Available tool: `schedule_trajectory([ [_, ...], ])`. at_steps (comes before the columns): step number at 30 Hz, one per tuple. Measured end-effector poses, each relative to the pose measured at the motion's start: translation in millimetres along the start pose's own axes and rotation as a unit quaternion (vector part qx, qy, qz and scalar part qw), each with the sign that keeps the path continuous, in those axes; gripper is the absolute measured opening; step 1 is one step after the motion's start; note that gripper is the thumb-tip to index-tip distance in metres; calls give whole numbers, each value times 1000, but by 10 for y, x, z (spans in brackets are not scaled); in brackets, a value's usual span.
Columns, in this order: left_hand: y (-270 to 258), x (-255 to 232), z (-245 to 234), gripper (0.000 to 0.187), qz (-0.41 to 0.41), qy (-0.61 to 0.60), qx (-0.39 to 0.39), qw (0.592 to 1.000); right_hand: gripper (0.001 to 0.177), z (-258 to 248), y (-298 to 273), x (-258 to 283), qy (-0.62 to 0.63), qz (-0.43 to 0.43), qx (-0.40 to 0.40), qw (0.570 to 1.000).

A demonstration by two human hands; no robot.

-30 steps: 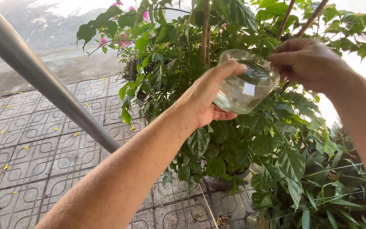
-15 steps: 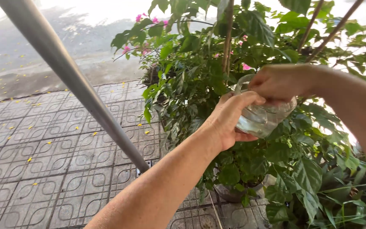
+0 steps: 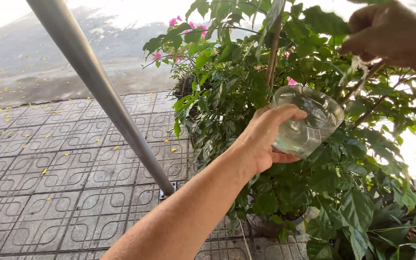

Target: Watering garden plants and shrubs using a plastic cup.

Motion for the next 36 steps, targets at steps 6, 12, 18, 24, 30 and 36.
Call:
schedule_trajectory([
  [6,-21,75,-24,71,-26,1,-11,1000,17,69,-514,252,-52,-5,30,998],
  [12,-32,105,-27,75,-39,-4,-20,999,24,233,-1148,1032,-163,10,106,981],
  [18,252,291,-3,107,17,-65,12,998,20,777,-1366,871,-250,20,291,923],
  [24,203,321,48,102,2,-62,28,998,21,910,-1188,489,-172,54,291,940],
  [30,-88,149,115,80,-48,-23,5,999,26,448,-944,822,24,123,186,974],
  [36,-83,184,112,75,-50,-23,9,998,21,234,-730,962,98,97,38,990],
])
Point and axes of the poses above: each hand's wrist, its own y-axis towards the middle knuckle, its own z-axis out of the palm, x = y × z, the point moved 3 cm from there along y, towards the middle knuckle, and after that the axes turned 7 degrees about -x, right-handed, at the moved point
